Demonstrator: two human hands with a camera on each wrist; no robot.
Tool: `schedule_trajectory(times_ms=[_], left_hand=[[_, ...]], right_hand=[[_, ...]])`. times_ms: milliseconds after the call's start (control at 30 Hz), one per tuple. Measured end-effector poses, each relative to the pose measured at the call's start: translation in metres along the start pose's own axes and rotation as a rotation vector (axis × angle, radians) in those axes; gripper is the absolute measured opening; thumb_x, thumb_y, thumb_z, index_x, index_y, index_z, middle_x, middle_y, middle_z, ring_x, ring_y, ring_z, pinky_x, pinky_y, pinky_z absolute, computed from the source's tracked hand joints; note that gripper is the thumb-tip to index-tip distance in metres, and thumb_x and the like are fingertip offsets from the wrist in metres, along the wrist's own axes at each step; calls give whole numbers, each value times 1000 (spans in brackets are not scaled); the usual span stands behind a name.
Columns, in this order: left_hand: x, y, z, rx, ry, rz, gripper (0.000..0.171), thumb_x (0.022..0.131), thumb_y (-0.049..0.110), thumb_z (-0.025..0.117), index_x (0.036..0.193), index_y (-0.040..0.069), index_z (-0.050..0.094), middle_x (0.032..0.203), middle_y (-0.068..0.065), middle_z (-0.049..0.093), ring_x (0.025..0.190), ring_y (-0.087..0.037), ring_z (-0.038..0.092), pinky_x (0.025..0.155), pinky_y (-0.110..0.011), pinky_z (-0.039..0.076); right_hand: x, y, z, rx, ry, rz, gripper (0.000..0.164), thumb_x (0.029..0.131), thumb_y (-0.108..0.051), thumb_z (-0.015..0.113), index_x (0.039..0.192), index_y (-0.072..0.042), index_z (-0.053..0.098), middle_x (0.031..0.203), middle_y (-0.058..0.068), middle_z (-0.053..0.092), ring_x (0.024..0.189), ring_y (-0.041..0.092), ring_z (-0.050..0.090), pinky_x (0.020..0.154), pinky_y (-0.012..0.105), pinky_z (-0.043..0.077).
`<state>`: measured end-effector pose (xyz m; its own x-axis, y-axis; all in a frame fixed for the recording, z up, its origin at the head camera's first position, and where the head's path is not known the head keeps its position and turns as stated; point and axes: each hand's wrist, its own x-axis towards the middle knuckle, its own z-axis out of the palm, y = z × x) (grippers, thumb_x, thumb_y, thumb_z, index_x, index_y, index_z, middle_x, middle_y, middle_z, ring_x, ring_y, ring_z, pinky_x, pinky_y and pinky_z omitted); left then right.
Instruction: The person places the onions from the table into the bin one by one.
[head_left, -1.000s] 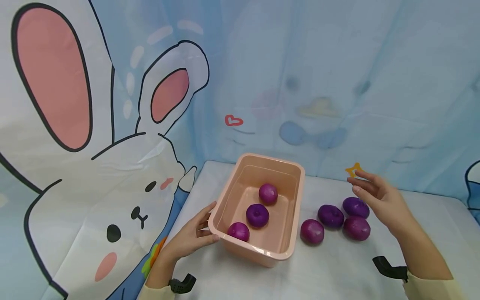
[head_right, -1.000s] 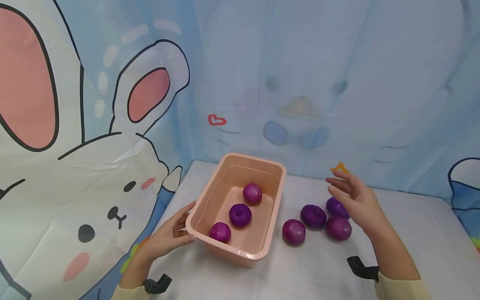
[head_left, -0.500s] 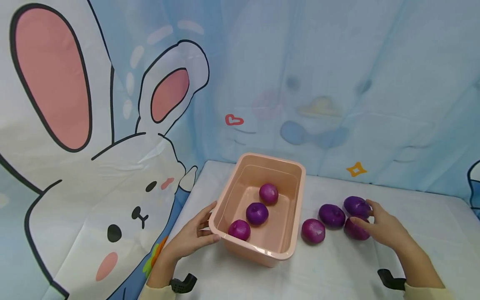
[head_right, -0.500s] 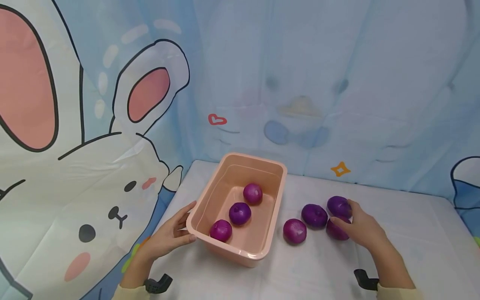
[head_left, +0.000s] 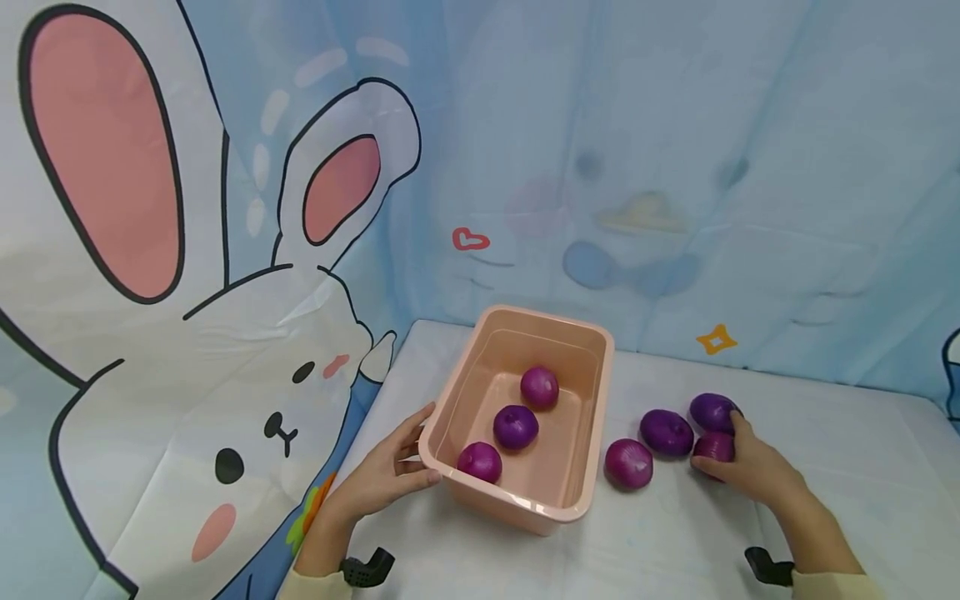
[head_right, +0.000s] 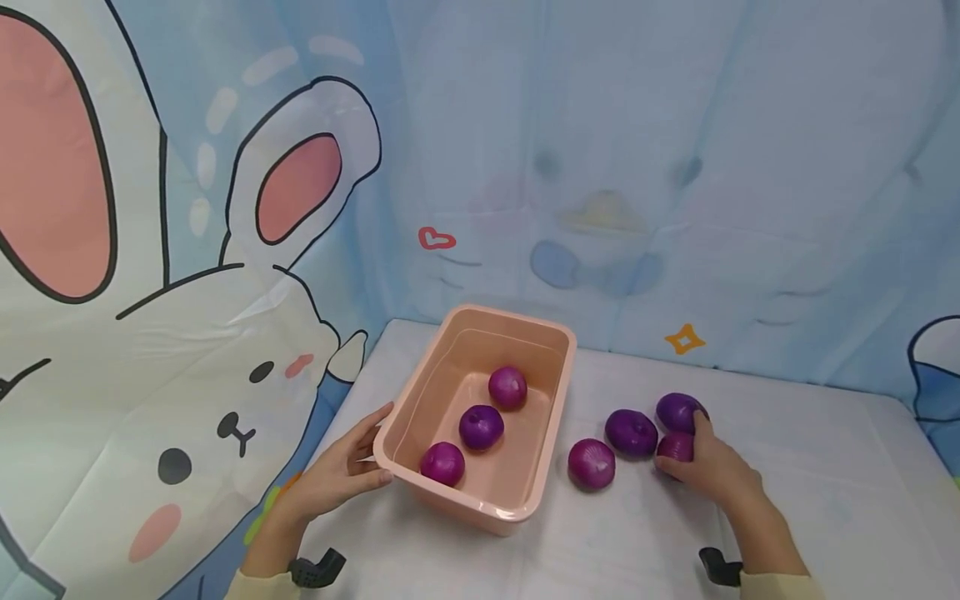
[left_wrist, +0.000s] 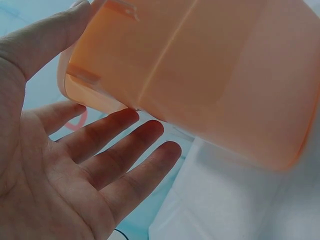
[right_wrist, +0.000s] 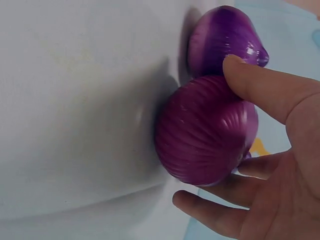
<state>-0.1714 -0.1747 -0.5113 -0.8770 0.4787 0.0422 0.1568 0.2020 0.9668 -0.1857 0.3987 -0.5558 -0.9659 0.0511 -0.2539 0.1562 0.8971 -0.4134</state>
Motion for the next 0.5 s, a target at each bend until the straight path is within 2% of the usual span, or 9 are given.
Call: schedule_trajectory(times_ms=[233, 367, 500], left_hand=[[0, -1, 0, -6, -3, -1, 94, 91, 23, 84, 165, 29, 28, 158, -11, 45, 133, -34, 55, 97, -37, 55], [1, -2, -1, -3, -3, -2, 94, 91, 23, 84, 165, 29, 28, 157, -10, 46, 132, -33, 55, 97, -37, 55], [1, -3, -1, -9, -3, -3, 93, 91, 23, 84, 165, 30, 28, 157, -10, 46, 133, -34, 55, 97, -36, 54]], right_hand=[[2, 2, 5, 7, 3, 21, 142, 82, -68, 76, 153, 15, -14, 140, 55, 25, 122, 73, 36, 85, 84, 38], [0, 0, 5, 15, 21, 34, 142, 83, -67, 77, 155, 10, -17, 142, 54, 25, 121, 73, 36, 85, 88, 31], [-2, -2, 5, 13, 34, 42, 140, 83, -66, 77, 155, 10, -17, 141, 54, 26, 121, 73, 37, 84, 87, 32]])
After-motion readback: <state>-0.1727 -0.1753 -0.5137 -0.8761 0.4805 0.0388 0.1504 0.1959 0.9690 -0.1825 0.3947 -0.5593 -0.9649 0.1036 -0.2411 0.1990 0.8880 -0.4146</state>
